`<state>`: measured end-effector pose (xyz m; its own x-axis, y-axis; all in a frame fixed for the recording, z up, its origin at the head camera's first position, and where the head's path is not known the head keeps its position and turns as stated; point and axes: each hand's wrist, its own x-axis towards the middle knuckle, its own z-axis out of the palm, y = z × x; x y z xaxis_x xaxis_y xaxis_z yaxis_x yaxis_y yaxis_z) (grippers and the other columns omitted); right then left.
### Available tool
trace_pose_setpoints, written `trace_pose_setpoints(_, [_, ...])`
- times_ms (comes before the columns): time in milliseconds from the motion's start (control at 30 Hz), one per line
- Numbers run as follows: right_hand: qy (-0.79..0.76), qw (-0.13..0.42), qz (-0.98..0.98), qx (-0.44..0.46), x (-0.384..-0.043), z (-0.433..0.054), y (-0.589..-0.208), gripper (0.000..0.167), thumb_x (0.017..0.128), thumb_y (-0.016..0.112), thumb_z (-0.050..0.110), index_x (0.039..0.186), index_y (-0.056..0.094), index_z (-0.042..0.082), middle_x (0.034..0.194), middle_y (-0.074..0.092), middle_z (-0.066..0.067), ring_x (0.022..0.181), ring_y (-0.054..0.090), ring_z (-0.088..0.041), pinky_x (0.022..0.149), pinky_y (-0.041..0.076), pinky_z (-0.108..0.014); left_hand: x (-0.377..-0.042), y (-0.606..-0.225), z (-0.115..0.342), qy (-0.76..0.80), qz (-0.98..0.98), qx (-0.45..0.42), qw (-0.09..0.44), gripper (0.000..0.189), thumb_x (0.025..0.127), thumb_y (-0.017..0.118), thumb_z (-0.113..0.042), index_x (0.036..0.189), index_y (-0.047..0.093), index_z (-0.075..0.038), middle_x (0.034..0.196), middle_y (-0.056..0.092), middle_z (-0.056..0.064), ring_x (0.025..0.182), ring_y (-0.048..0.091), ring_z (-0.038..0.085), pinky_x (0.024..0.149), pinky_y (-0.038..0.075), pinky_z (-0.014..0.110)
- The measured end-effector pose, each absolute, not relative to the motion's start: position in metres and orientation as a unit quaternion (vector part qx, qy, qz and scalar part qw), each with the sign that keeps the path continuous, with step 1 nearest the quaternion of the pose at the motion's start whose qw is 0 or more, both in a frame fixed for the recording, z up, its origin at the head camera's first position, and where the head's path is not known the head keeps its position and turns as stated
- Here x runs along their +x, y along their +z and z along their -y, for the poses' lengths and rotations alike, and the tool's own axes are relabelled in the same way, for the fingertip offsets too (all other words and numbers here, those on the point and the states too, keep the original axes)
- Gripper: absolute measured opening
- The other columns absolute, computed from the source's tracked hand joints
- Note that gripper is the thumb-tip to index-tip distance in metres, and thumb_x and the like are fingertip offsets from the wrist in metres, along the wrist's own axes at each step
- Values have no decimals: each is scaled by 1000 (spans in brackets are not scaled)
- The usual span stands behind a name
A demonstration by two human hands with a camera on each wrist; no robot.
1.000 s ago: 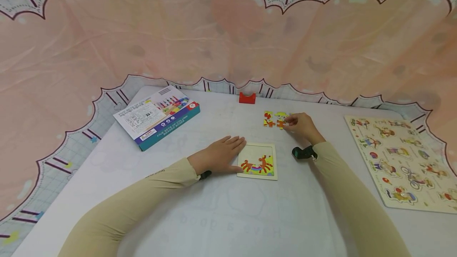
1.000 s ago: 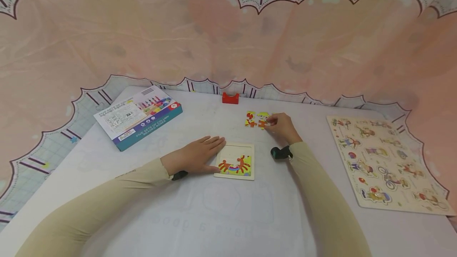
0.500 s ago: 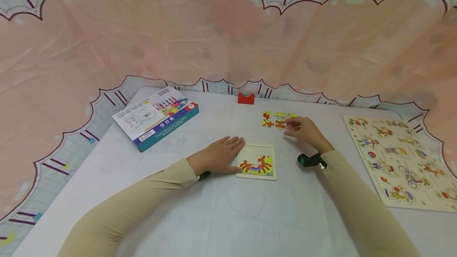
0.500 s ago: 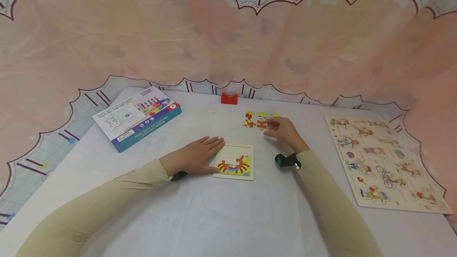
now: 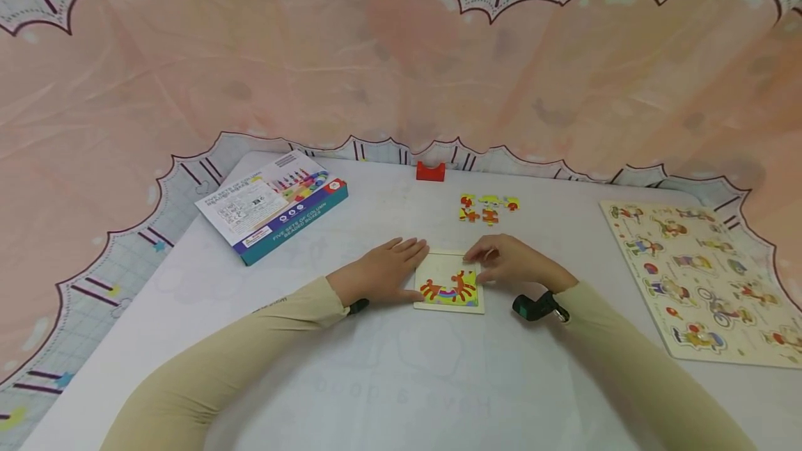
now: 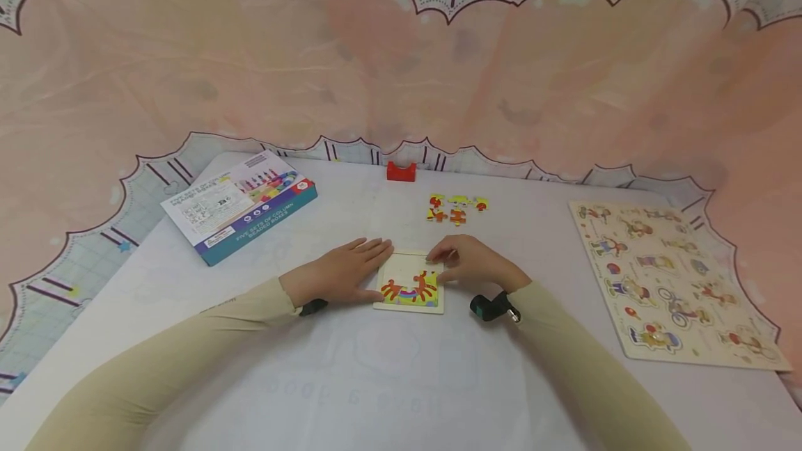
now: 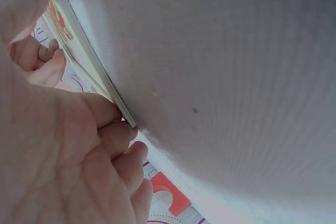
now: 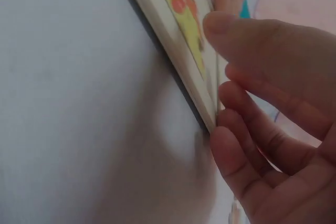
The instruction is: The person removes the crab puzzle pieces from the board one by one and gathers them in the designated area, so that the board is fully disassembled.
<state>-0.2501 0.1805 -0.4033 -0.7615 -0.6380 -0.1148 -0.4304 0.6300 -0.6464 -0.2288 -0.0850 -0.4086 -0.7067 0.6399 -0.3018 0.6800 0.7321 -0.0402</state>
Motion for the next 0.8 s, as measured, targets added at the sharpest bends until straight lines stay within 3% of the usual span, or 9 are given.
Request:
trace_pose_setpoints(233, [-283, 194, -883, -320, -243, -171, -402, 30, 78, 76, 13, 107, 70, 11, 104, 64, -3, 89, 52, -15, 76, 46, -23, -229, -408, 85, -72, -920, 359, 138, 91, 85, 47, -67, 152, 15, -13, 159, 16, 3, 147, 14, 21, 121, 13, 39])
trace_pose_setpoints(567, [-284, 197, -885, -312, -242, -167, -401, 27, 78, 76, 10, 103, 67, 12, 99, 65, 0, 92, 55, -15, 84, 49, -29, -229, -407, 87, -68, -917, 368, 135, 90, 87, 46, -66, 152, 14, -11, 159, 16, 4, 147, 14, 20, 121, 13, 38])
trace_pose_setpoints(800, [-291, 183, -885, -315, -240, -166, -398, 27, 76, 77, 10, 101, 66, 12, 92, 63, 1, 86, 54, -13, 79, 50, -27, -229, -407, 87, -71, -918, 369, 130, 90, 87, 44, -66, 152, 14, -11, 159, 16, 3, 147, 14, 20, 121, 13, 37])
